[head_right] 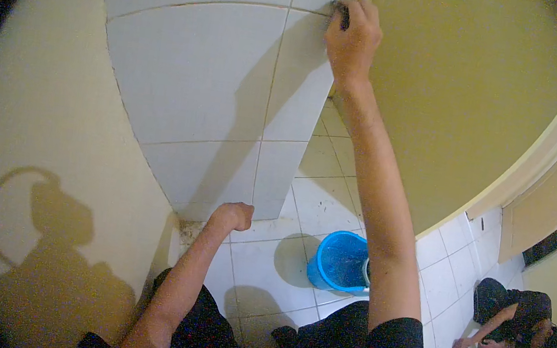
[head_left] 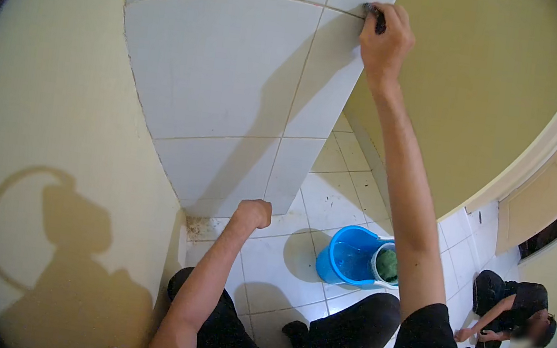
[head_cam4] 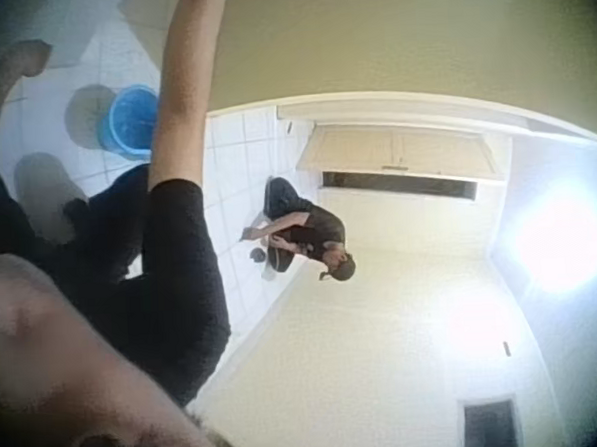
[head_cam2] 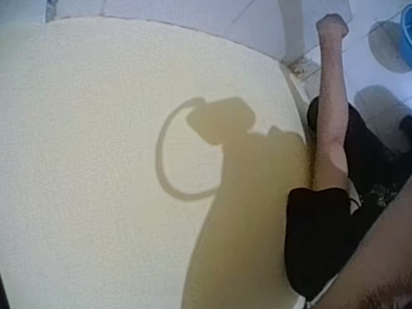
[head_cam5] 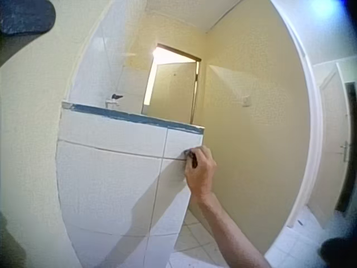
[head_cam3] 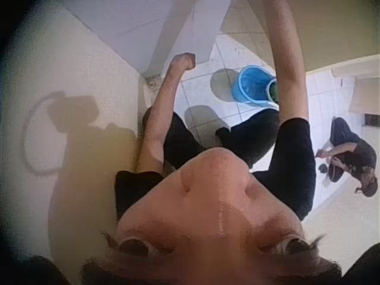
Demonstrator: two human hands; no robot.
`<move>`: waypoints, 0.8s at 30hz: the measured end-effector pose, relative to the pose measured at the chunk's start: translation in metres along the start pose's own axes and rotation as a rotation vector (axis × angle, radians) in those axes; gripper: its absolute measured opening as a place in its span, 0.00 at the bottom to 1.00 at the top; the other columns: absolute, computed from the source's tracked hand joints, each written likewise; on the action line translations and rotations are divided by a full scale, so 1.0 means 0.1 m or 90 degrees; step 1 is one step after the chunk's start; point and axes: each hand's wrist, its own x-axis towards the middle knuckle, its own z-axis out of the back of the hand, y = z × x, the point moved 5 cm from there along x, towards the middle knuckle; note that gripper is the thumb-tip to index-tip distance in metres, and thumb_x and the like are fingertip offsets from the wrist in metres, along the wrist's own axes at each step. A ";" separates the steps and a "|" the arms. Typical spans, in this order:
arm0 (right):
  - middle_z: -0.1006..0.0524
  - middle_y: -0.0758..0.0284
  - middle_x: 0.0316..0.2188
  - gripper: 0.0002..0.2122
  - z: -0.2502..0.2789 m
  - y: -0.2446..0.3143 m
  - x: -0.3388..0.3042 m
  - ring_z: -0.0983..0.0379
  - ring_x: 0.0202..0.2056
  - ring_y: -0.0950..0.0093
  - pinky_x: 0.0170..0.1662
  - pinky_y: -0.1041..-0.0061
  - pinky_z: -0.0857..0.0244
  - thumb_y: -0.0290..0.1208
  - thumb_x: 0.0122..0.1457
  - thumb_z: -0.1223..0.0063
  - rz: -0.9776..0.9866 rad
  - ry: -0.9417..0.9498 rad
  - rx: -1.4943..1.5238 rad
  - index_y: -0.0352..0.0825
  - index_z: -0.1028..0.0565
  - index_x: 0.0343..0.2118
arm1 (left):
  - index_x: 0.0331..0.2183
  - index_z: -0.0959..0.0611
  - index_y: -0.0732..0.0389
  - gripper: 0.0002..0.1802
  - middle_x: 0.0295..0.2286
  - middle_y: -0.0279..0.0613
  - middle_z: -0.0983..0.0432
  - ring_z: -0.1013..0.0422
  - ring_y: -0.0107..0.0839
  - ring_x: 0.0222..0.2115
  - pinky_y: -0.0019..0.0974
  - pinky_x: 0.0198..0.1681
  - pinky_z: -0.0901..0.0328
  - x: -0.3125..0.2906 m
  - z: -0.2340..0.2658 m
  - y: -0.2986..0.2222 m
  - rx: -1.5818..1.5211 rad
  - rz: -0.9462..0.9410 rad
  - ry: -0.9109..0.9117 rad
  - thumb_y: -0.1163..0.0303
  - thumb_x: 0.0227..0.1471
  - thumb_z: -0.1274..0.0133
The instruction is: The person scrubs a tiled wall with a sponge and rinses the sponge in a blue bucket of water.
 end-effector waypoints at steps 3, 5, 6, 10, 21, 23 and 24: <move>0.21 0.60 0.29 0.06 0.00 0.01 0.42 0.23 0.30 0.63 0.36 0.71 0.30 0.19 0.49 0.44 0.047 -0.013 -0.078 0.31 0.21 0.31 | 0.42 0.17 0.64 0.18 0.45 0.53 0.22 0.25 0.46 0.46 0.46 0.47 0.29 0.11 -0.07 0.01 0.007 -0.014 -0.001 0.73 0.50 0.53; 0.21 0.60 0.29 0.05 0.01 0.08 0.45 0.23 0.30 0.63 0.35 0.71 0.30 0.20 0.50 0.44 0.043 -0.016 -0.062 0.31 0.21 0.31 | 0.41 0.17 0.64 0.17 0.45 0.53 0.22 0.24 0.46 0.46 0.45 0.47 0.29 0.05 -0.03 -0.03 0.003 -0.026 -0.001 0.73 0.49 0.53; 0.21 0.60 0.29 0.05 0.01 0.11 0.43 0.24 0.30 0.63 0.35 0.71 0.30 0.21 0.50 0.44 0.044 -0.019 -0.047 0.31 0.21 0.31 | 0.45 0.21 0.66 0.19 0.46 0.55 0.24 0.26 0.47 0.47 0.47 0.49 0.31 0.03 -0.01 -0.02 0.008 -0.023 0.031 0.73 0.51 0.55; 0.21 0.59 0.29 0.06 0.07 0.04 0.14 0.23 0.30 0.63 0.35 0.71 0.30 0.22 0.50 0.44 0.070 -0.023 -0.029 0.31 0.21 0.32 | 0.49 0.24 0.67 0.22 0.47 0.57 0.25 0.27 0.49 0.49 0.49 0.50 0.32 -0.04 0.06 -0.05 0.011 -0.010 0.049 0.73 0.51 0.56; 0.22 0.56 0.31 0.05 0.07 0.00 0.05 0.25 0.35 0.54 0.38 0.63 0.31 0.22 0.49 0.44 0.002 0.005 0.007 0.29 0.22 0.29 | 0.41 0.17 0.64 0.17 0.44 0.53 0.22 0.24 0.45 0.45 0.46 0.46 0.29 0.02 -0.04 -0.03 0.007 -0.013 0.005 0.73 0.50 0.53; 0.22 0.58 0.29 0.05 0.02 0.10 0.29 0.25 0.32 0.59 0.36 0.66 0.31 0.23 0.50 0.44 -0.022 0.007 -0.023 0.29 0.22 0.30 | 0.41 0.17 0.64 0.17 0.44 0.53 0.22 0.24 0.45 0.45 0.46 0.46 0.29 0.06 -0.05 0.02 0.011 -0.014 -0.018 0.73 0.50 0.53; 0.22 0.60 0.27 0.05 0.01 0.14 0.43 0.24 0.30 0.64 0.34 0.70 0.31 0.24 0.51 0.44 -0.047 0.012 -0.058 0.30 0.21 0.30 | 0.41 0.17 0.64 0.17 0.44 0.53 0.22 0.24 0.45 0.45 0.46 0.46 0.29 0.11 -0.08 0.02 0.011 -0.025 -0.001 0.73 0.50 0.53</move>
